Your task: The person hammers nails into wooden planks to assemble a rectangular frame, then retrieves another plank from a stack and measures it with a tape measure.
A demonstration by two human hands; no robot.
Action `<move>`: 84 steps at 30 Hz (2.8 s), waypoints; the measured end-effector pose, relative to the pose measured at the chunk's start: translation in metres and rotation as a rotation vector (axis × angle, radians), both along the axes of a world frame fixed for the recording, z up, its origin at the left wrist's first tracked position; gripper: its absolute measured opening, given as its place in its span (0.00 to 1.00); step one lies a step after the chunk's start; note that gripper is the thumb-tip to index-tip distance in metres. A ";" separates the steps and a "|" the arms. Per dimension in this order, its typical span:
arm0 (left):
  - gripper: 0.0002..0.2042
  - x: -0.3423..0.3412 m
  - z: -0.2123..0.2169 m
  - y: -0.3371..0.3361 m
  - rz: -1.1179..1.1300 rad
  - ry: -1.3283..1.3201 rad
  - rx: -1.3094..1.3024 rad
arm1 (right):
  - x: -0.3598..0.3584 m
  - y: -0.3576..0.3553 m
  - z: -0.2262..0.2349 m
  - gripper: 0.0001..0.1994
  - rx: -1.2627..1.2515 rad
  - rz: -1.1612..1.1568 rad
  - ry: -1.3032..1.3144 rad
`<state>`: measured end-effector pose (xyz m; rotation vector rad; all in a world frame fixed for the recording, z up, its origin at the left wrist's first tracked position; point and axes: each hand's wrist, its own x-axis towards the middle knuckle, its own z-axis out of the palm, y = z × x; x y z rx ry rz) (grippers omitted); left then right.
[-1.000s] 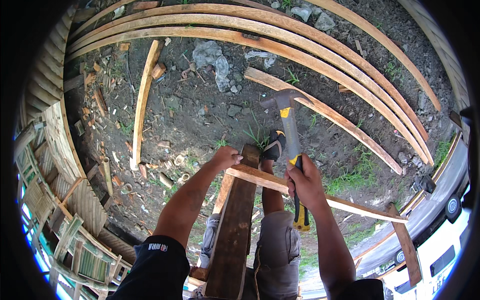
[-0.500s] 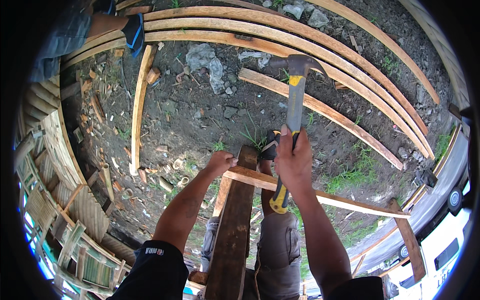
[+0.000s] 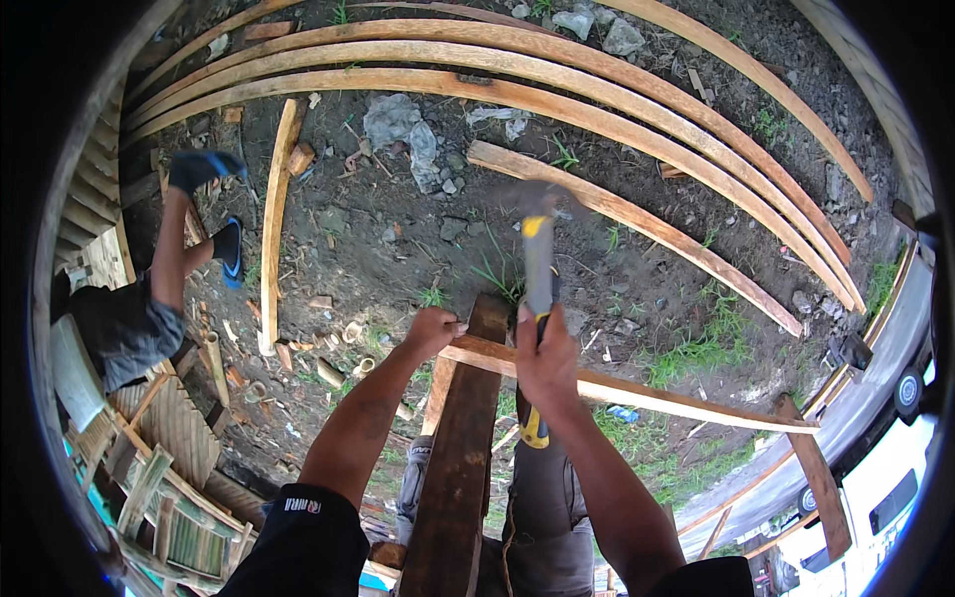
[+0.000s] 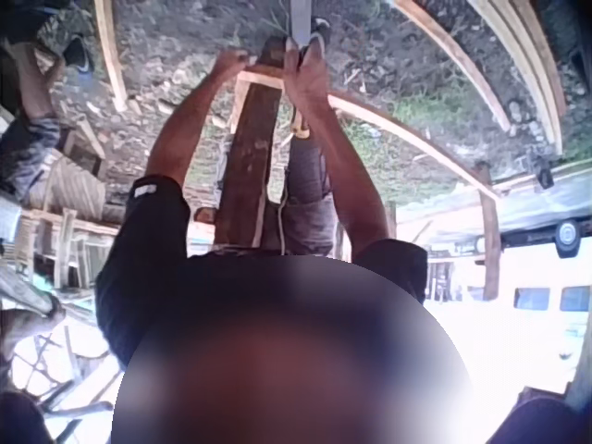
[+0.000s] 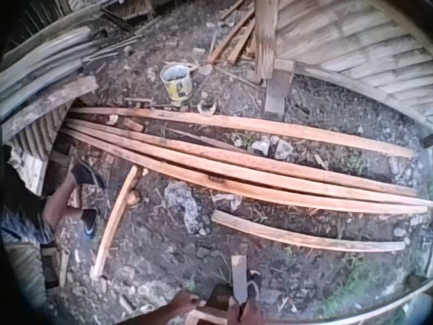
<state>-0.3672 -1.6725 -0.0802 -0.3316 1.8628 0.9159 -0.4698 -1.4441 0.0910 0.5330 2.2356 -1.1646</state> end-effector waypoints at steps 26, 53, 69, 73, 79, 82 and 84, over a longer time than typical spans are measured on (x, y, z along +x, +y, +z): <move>0.43 0.041 -0.009 -0.029 -0.023 -0.265 0.155 | -0.091 0.043 0.056 0.17 -0.076 -0.210 -0.029; 0.46 0.064 0.025 -0.023 0.129 -0.123 -0.089 | -0.023 0.021 -0.011 0.17 -0.172 0.019 -0.438; 0.42 0.116 -0.001 -0.022 0.421 -0.057 0.036 | 0.008 -0.038 -0.017 0.18 -0.115 -0.054 -0.541; 0.41 0.092 0.008 -0.017 0.209 -0.126 -0.107 | 0.036 -0.034 -0.003 0.15 -0.046 0.388 -0.896; 0.25 0.042 0.031 -0.018 -0.014 -0.111 -0.131 | 0.047 0.042 -0.021 0.18 0.071 0.478 -0.688; 0.16 0.008 0.069 -0.014 -0.109 0.044 -0.275 | 0.055 0.064 0.002 0.21 0.186 0.461 -0.548; 0.16 -0.024 0.112 -0.006 -0.160 0.140 -0.264 | 0.062 0.077 0.037 0.22 0.170 0.402 -0.604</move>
